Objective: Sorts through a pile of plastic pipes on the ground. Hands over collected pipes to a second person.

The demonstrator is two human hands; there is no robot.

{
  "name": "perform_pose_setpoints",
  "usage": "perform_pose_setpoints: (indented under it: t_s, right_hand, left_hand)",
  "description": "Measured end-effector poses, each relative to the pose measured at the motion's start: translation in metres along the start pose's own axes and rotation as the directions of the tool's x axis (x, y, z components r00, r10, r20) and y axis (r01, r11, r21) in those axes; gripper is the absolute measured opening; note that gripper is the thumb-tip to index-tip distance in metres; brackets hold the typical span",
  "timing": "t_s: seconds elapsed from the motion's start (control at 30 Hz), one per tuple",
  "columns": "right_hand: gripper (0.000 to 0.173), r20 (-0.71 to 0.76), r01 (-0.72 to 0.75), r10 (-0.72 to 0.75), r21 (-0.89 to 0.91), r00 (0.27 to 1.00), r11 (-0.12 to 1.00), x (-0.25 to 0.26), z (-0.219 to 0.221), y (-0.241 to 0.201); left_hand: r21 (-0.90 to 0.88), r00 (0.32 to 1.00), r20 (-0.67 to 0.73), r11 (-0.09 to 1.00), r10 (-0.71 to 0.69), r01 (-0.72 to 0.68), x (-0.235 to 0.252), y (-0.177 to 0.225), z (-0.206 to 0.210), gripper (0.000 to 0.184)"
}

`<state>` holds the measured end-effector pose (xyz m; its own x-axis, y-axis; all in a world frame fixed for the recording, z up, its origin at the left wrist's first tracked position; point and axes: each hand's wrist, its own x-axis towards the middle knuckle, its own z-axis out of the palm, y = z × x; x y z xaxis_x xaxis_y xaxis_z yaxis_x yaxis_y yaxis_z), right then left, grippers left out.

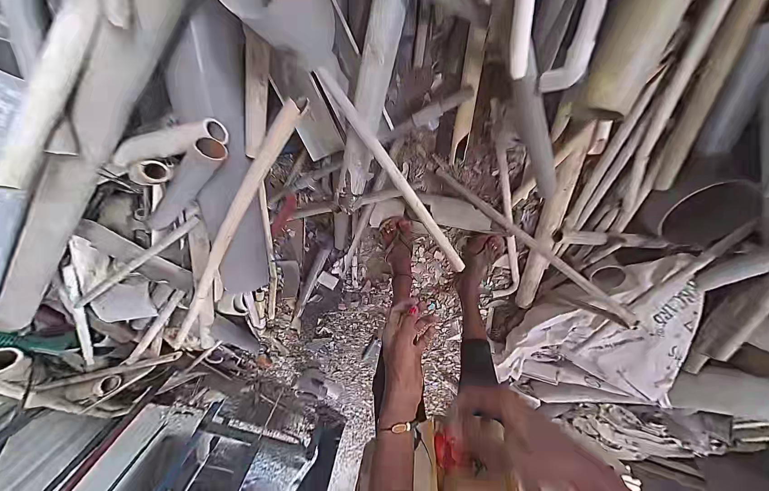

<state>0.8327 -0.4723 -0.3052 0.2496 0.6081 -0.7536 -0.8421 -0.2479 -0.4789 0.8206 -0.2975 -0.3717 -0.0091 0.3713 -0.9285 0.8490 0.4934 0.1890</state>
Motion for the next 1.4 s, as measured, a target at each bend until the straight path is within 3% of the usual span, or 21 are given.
perform_pose_setpoints:
  t_s: [0.03, 0.07, 0.13, 0.2, 0.23, 0.3, 0.37, 0.47, 0.6, 0.7, 0.77, 0.83, 0.9, 0.97, 1.0, 1.07, 1.13, 1.17, 1.23, 1.3, 1.4]
  right_hand:
    - [0.029, -0.257, 0.03, -0.089, -0.225, 0.962, 0.974, 0.048, -0.019, -0.002]
    - [0.035, -0.429, 0.029, -0.202, -0.376, 0.88, 0.926, 0.096, -0.036, -0.01]
    - [0.044, -0.589, 0.012, -0.32, -0.466, 0.742, 0.885, 0.176, -0.062, -0.038]
    - [0.06, -0.607, 0.002, -0.263, -0.396, 0.75, 0.918, 0.231, -0.069, -0.058]
    - [0.059, -0.602, 0.001, -0.213, -0.332, 0.769, 0.943, 0.251, -0.066, -0.061]
    - [0.042, -0.566, 0.052, -0.151, -0.188, 0.81, 0.981, 0.273, -0.054, -0.053]
    - [0.035, -0.526, 0.081, -0.145, -0.144, 0.838, 0.986, 0.258, -0.03, -0.04]
    - [0.038, -0.506, 0.096, -0.122, -0.076, 0.854, 0.992, 0.19, 0.017, 0.007]
    - [0.045, -0.59, 0.009, -0.219, -0.337, 0.777, 0.941, 0.104, 0.048, 0.076]
    - [0.037, -0.527, -0.049, -0.266, -0.51, 0.807, 0.859, 0.053, 0.045, 0.092]
    - [0.034, -0.387, 0.023, -0.259, -0.518, 0.885, 0.855, 0.035, 0.033, 0.095]
    - [0.041, -0.238, 0.152, -0.321, -0.535, 0.917, 0.831, 0.038, 0.012, 0.096]
    - [0.043, -0.277, 0.168, -0.486, -0.705, 0.829, 0.689, 0.065, -0.021, 0.084]
    - [0.026, -0.415, 0.05, -0.627, -0.808, 0.659, 0.587, 0.108, -0.066, 0.04]
    - [0.024, -0.484, -0.007, -0.665, -0.811, 0.569, 0.585, 0.131, -0.09, 0.01]
    - [0.041, -0.604, -0.047, -0.697, -0.767, 0.386, 0.64, 0.178, -0.139, -0.051]
    - [0.057, -0.722, -0.006, -0.657, -0.674, 0.214, 0.739, 0.23, -0.186, -0.103]
    - [0.061, -0.78, 0.001, -0.603, -0.611, 0.165, 0.791, 0.252, -0.205, -0.121]
    - [0.057, -0.878, -0.086, -0.448, -0.465, 0.167, 0.881, 0.277, -0.221, -0.14]
    - [0.056, -0.884, -0.129, -0.413, -0.446, 0.221, 0.886, 0.28, -0.226, -0.142]
    - [0.065, -0.797, -0.146, -0.455, -0.544, 0.397, 0.827, 0.262, -0.23, -0.121]
  left_hand:
    - [-0.016, 1.0, -0.029, 1.0, 0.012, -0.012, 0.014, -0.003, 0.003, 0.025]
    - [-0.036, 0.997, -0.067, 0.999, 0.031, -0.033, 0.026, -0.004, 0.008, 0.026]
    - [-0.038, 0.99, -0.114, 0.995, 0.082, -0.087, 0.042, -0.007, 0.019, 0.026]
    - [0.056, 0.982, -0.043, 0.981, 0.186, -0.184, 0.047, -0.005, 0.019, 0.028]
    - [0.125, 0.962, 0.02, 0.954, 0.271, -0.271, 0.05, -0.001, 0.013, 0.029]
    - [0.235, 0.921, 0.1, 0.891, 0.376, -0.389, 0.06, 0.014, -0.002, 0.031]
    - [0.254, 0.92, 0.091, 0.885, 0.381, -0.391, 0.068, 0.03, -0.014, 0.034]
    - [0.165, 0.93, 0.048, 0.916, 0.364, -0.367, 0.068, 0.046, -0.021, 0.035]
    - [0.104, 0.918, 0.246, 0.933, 0.311, -0.344, 0.066, 0.046, -0.014, 0.056]
    - [0.051, 0.924, 0.339, 0.978, 0.175, -0.204, 0.063, 0.042, -0.014, 0.072]
    - [0.021, 0.936, 0.317, 0.985, 0.155, -0.17, 0.059, 0.043, -0.015, 0.062]
    - [-0.172, 0.944, 0.238, 0.967, 0.229, -0.191, 0.057, 0.039, -0.011, 0.029]
    - [-0.414, 0.923, 0.285, 0.902, 0.257, -0.123, 0.052, 0.04, -0.007, 0.043]
    - [-0.506, 0.895, 0.365, 0.861, 0.256, -0.04, 0.048, 0.037, -0.006, 0.045]
    - [-0.51, 0.89, 0.381, 0.86, 0.252, -0.025, 0.047, 0.032, -0.005, 0.044]
    - [-0.488, 0.887, 0.392, 0.873, 0.242, -0.022, 0.047, 0.024, -0.001, 0.04]
    - [-0.47, 0.882, 0.404, 0.882, 0.242, -0.027, 0.048, 0.018, 0.005, 0.033]
    - [-0.466, 0.869, 0.431, 0.884, 0.244, -0.016, 0.049, 0.015, 0.008, 0.027]
    - [-0.45, 0.853, 0.468, 0.893, 0.229, 0.007, 0.046, 0.009, 0.01, 0.029]
    - [-0.42, 0.873, 0.442, 0.907, 0.206, -0.001, 0.044, 0.013, 0.014, 0.035]
    - [-0.429, 0.904, 0.379, 0.903, 0.196, -0.016, 0.041, 0.016, 0.02, 0.037]
